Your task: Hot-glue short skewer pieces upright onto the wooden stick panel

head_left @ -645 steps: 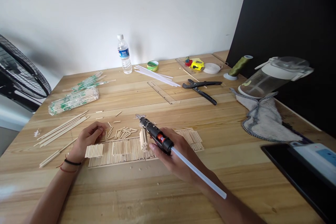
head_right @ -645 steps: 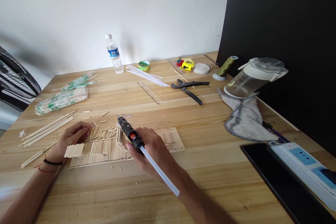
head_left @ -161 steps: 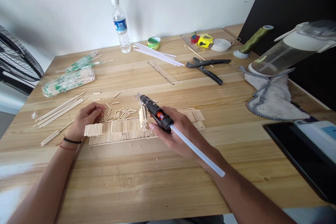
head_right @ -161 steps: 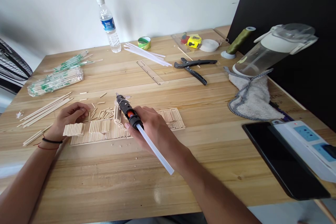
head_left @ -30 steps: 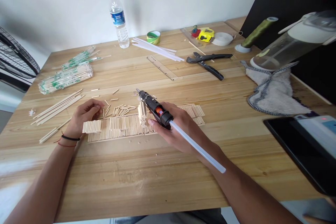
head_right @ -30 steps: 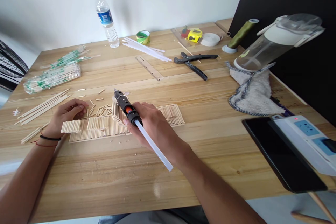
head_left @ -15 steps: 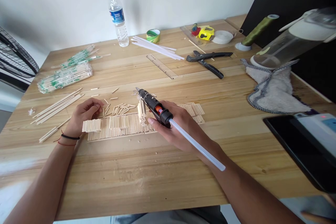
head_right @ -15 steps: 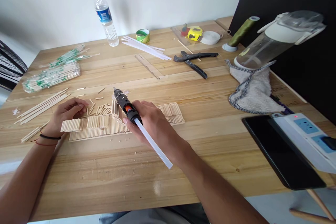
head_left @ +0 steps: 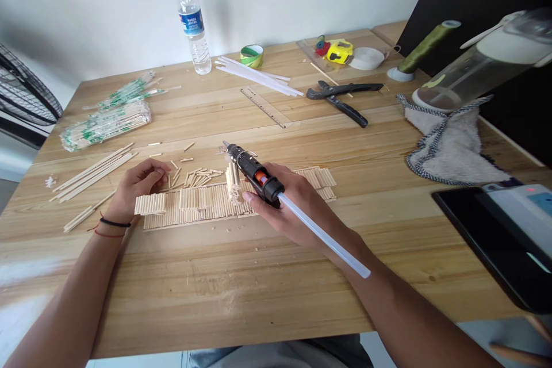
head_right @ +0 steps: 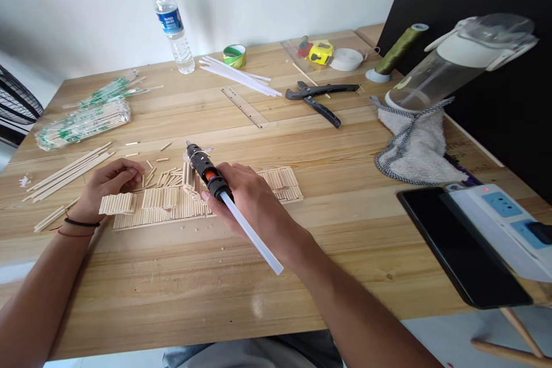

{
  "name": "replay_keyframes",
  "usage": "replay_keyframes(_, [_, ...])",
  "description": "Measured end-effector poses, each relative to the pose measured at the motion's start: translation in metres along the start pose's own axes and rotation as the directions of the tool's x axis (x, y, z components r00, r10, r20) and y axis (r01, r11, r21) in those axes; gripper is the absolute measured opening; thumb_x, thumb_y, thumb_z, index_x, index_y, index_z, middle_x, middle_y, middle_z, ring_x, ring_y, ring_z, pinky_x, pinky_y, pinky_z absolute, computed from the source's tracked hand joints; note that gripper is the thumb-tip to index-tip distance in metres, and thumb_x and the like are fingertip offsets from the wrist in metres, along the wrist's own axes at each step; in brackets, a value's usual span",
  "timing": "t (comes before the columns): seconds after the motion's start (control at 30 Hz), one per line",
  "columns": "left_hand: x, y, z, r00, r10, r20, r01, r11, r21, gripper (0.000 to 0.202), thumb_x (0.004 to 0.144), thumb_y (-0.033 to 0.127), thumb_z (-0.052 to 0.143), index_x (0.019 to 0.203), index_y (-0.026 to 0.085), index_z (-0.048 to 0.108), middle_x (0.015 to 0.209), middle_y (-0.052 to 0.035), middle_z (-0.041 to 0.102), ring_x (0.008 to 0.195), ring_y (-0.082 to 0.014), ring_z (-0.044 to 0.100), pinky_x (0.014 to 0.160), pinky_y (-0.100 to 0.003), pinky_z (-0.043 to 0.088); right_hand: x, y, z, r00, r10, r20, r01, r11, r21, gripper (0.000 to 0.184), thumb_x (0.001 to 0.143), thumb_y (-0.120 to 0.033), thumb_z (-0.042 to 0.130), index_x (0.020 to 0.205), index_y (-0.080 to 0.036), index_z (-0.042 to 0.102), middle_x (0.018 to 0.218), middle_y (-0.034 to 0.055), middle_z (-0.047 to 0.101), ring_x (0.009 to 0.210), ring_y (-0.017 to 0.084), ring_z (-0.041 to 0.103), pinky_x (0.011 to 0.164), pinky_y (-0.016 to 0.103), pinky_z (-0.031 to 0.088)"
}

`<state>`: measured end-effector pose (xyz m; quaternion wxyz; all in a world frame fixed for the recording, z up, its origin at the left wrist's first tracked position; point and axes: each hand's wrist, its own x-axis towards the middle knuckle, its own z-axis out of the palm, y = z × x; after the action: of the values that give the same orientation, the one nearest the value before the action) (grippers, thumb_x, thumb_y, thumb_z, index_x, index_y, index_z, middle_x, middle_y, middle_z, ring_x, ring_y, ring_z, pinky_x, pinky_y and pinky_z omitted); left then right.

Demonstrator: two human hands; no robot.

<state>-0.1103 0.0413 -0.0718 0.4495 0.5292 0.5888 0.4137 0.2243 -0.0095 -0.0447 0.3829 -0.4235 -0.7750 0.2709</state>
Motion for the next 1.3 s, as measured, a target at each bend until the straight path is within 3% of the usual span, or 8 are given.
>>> replay_keyframes(0.67, [0.0, -0.0002, -0.0026, 0.999, 0.023, 0.025, -0.024, 0.999, 0.031, 0.014, 0.079, 0.033, 0.08, 0.084, 0.02, 0.079, 0.072, -0.0038, 0.064, 0.064, -0.0153, 0.056, 0.054, -0.025, 0.042, -0.0009, -0.0004, -0.0003, 1.0, -0.005, -0.007, 0.005, 1.0, -0.022, 0.019, 0.094, -0.021, 0.064, 0.085, -0.025, 0.048, 0.08, 0.0005, 0.063, 0.074, 0.019, 0.06, 0.07, 0.03, 0.044])
replay_keyframes(1.3, [-0.002, 0.0004, -0.0012, 1.0, 0.006, 0.023, -0.007, 1.0, 0.014, 0.028, 0.077, 0.043, 0.084, 0.086, 0.018, 0.078, 0.07, -0.0023, 0.063, 0.063, -0.0135, 0.055, 0.054, -0.023, 0.042, 0.0003, 0.0016, 0.0013, 1.0, -0.018, -0.006, 0.018, 1.0, 0.006, 0.014, 0.095, -0.022, 0.063, 0.089, -0.024, 0.05, 0.08, 0.0004, 0.063, 0.074, 0.019, 0.06, 0.07, 0.03, 0.045])
